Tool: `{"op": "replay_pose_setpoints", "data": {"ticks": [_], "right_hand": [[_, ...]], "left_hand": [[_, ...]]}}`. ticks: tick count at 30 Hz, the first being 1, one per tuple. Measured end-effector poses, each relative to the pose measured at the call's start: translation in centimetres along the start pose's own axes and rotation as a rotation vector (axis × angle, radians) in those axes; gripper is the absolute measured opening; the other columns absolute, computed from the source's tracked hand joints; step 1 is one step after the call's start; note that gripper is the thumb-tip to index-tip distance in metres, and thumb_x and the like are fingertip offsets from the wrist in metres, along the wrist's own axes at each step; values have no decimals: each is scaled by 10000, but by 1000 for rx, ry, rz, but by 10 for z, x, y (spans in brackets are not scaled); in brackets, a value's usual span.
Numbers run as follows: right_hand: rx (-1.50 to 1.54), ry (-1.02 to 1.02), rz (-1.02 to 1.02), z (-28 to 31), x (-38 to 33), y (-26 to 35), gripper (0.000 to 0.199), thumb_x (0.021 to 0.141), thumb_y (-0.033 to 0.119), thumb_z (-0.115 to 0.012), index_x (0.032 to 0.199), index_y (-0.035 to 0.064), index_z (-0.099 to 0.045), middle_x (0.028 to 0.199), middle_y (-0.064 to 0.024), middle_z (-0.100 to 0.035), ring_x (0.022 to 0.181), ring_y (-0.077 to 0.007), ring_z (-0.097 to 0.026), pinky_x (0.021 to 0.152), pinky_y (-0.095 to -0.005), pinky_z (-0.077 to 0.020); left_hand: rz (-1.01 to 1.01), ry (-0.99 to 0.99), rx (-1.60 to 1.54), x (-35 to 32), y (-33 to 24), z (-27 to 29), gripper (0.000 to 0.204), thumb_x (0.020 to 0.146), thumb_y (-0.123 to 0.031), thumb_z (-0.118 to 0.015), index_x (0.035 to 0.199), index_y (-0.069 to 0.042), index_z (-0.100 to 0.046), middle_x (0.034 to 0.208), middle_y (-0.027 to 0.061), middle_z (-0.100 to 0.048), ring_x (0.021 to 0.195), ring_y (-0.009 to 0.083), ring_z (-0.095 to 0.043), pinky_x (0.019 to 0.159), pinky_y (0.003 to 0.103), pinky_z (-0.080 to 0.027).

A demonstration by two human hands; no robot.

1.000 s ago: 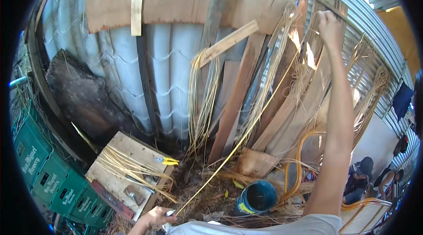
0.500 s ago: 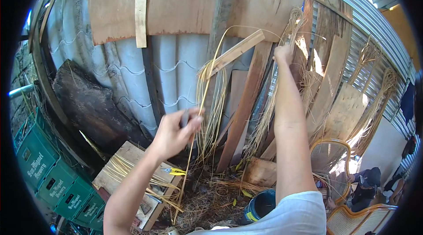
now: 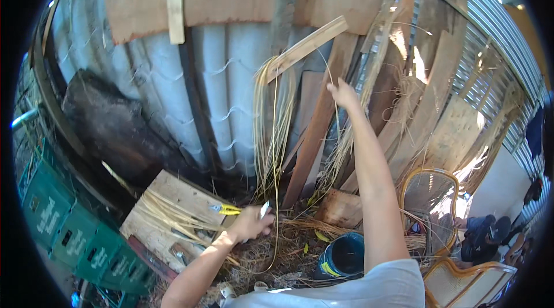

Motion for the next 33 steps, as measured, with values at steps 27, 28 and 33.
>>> {"op": "replay_pose_setpoints", "data": {"ticks": [27, 28, 33], "right_hand": [[232, 740, 556, -316, -539, 206, 114, 839, 155, -589, 918, 84, -632, 993, -105, -615, 938, -322, -584, 773, -490, -454], [285, 705, 606, -300, -536, 212, 113, 844, 156, -587, 917, 85, -635, 976, -107, -623, 942, -316, -584, 778, -488, -449], [657, 760, 428, -253, -536, 237, 164, 857, 142, -594, 950, 21, -654, 901, -150, -649, 782, -304, -629, 706, -339, -498]], "left_hand": [[415, -571, -630, -77, 380, 69, 377, 864, -321, -662, 823, 54, -653, 645, 113, -633, 469, 131, -528, 423, 266, -395], [395, -561, -661, -74, 380, 68, 370, 862, -317, -665, 826, 51, -654, 654, 120, -639, 469, 133, -529, 422, 265, -392], [392, -538, -904, -106, 327, 91, 258, 895, -213, -628, 963, 36, -613, 766, 118, -680, 663, 171, -693, 396, 194, -386]]}}
Point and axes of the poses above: each hand's wrist, its own x-axis towards the middle knuckle, its own z-axis out of the back of the hand, y = z × x, the point moved 2 cm from there along x, towards the middle knuckle
